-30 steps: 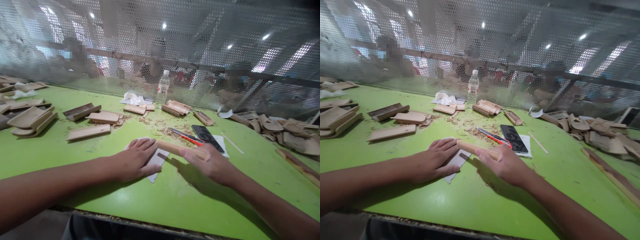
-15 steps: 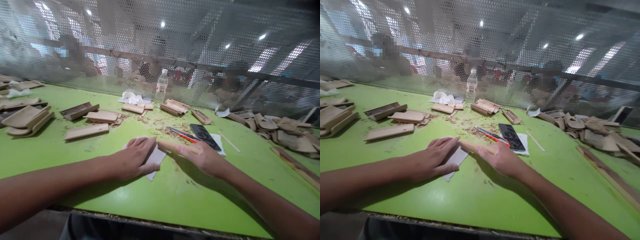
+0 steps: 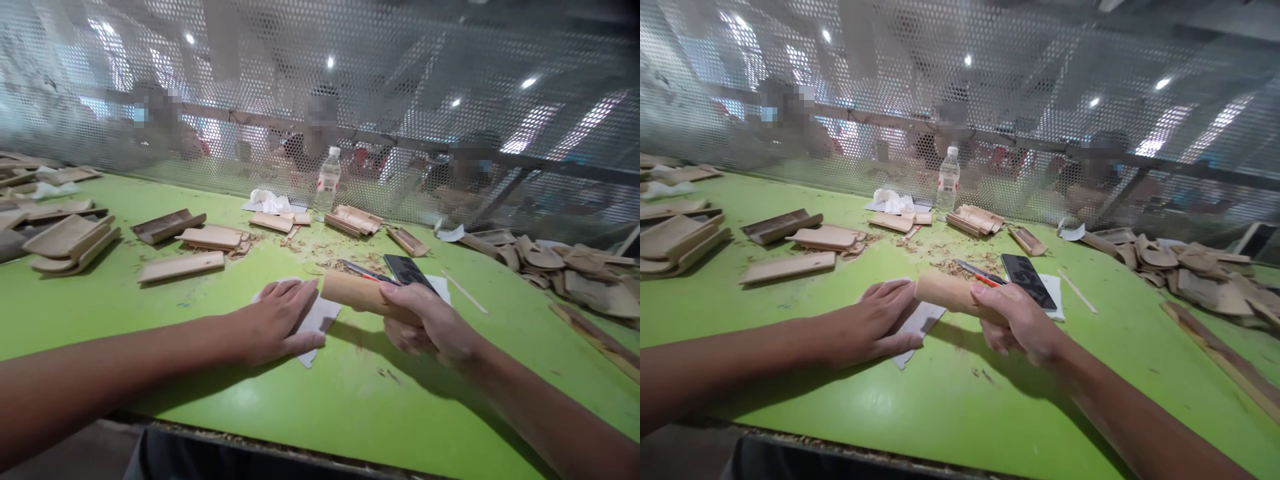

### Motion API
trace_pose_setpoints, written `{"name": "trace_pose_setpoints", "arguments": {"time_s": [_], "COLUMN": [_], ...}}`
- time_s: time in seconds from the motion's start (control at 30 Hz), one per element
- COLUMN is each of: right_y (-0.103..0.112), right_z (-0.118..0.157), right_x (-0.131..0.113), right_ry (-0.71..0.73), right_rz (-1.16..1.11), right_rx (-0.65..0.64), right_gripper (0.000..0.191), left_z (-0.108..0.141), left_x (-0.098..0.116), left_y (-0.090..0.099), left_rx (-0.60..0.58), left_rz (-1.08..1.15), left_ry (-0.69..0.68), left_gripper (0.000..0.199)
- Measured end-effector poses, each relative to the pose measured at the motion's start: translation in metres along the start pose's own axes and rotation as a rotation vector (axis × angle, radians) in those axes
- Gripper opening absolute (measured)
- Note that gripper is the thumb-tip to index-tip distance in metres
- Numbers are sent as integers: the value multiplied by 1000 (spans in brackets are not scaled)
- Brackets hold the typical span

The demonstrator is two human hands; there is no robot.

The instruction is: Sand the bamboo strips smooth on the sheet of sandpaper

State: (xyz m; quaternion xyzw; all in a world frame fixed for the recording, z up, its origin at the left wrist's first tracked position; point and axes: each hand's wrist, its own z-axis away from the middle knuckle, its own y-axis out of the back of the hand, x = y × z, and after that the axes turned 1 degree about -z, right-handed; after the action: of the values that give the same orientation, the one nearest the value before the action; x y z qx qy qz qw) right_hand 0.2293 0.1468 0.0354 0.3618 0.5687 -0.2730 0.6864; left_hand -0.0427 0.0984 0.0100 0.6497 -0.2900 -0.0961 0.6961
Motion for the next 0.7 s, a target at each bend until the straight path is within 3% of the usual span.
{"name": "trace_pose_setpoints", "arguments": {"time_s": [0.17, 0.37, 0.47, 0.57, 0.7], "right_y": [-3, 6, 3, -2, -1], "right_z": [6, 5, 5, 5, 4], "right_x": [-7, 1, 2, -2, -6], "right_ry": [-74, -62, 13, 69, 134], "right_rz": [-271, -426, -378, -268, 80], "right_rx": [-57, -224, -258, -201, -148], "right_gripper": [43, 50, 45, 38, 37], "left_z": [0, 0, 0, 0, 1], "left_x": [-3, -4, -2, -2, -2], "left_y": [-3, -5, -4, -3, -1], "left_rx": [36, 39, 41, 37, -4], "left_rz": [6, 13, 10, -1, -20], "left_ry": [-23, -31, -22, -19, -24], "left_gripper": [74, 78, 78, 75, 71]}}
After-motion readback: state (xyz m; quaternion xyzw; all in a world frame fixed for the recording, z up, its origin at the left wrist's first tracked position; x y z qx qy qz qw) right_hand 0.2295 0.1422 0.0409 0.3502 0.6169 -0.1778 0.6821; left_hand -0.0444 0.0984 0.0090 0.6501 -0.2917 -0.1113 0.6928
